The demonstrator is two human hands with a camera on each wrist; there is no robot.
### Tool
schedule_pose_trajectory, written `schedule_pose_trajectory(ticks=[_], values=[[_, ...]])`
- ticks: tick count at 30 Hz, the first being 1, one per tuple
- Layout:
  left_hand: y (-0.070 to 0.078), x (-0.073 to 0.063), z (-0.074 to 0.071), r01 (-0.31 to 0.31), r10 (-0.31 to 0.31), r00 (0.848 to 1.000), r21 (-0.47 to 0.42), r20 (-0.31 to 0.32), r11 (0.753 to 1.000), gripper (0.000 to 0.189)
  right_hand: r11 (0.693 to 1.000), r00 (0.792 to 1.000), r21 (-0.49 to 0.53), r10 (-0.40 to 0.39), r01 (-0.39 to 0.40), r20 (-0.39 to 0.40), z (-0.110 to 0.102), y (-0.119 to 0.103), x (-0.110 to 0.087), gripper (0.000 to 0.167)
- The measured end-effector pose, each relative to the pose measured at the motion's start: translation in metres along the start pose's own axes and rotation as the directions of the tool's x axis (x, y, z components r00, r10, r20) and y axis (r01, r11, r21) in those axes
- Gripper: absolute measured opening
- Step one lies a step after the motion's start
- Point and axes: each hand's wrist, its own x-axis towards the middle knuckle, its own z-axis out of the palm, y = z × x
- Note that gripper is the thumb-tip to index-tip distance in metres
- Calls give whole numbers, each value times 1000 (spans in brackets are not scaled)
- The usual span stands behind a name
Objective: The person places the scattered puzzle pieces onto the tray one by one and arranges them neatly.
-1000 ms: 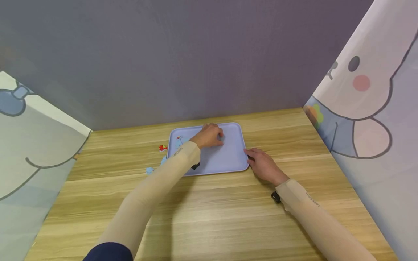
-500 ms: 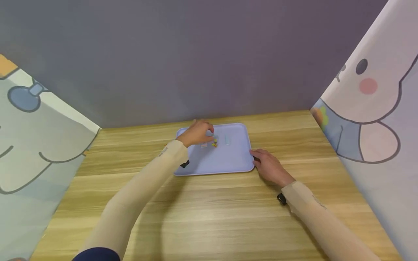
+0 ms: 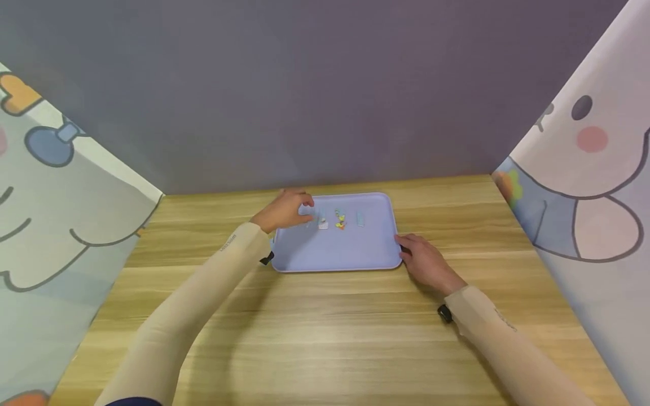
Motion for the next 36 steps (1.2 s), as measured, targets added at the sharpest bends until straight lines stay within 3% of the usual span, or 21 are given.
schedule_pose_trajectory(ticks=[5, 12, 19, 23, 29, 36], values=[[-10, -16, -7, 9, -9, 1000, -2, -14, 1000, 35, 1000, 1000, 3, -8, 8, -8, -1, 0, 0, 42], [-23, -44, 6, 44, -44, 999, 4, -30, 999, 34, 1000, 1000, 0, -14, 14, -22, 2, 2, -2, 42], [-33, -68, 7, 14, -15, 992, -6, -122, 1000, 34, 1000, 999, -6, -21, 21, -29, 3, 4, -4, 42], [-44, -85, 8, 40, -42, 987, -16, -153, 999, 34, 1000, 999, -3, -26, 26, -28, 3, 4, -4, 42], [-63, -106, 16, 118, -122, 987, -48, -101, 992, 38, 1000, 1000, 0, -20, 20, -24, 1, 4, -3, 42], [-73, -126, 17, 129, -129, 992, -32, 13, 991, 41, 1000, 999, 10, -26, 27, -23, 1, 3, -2, 42]])
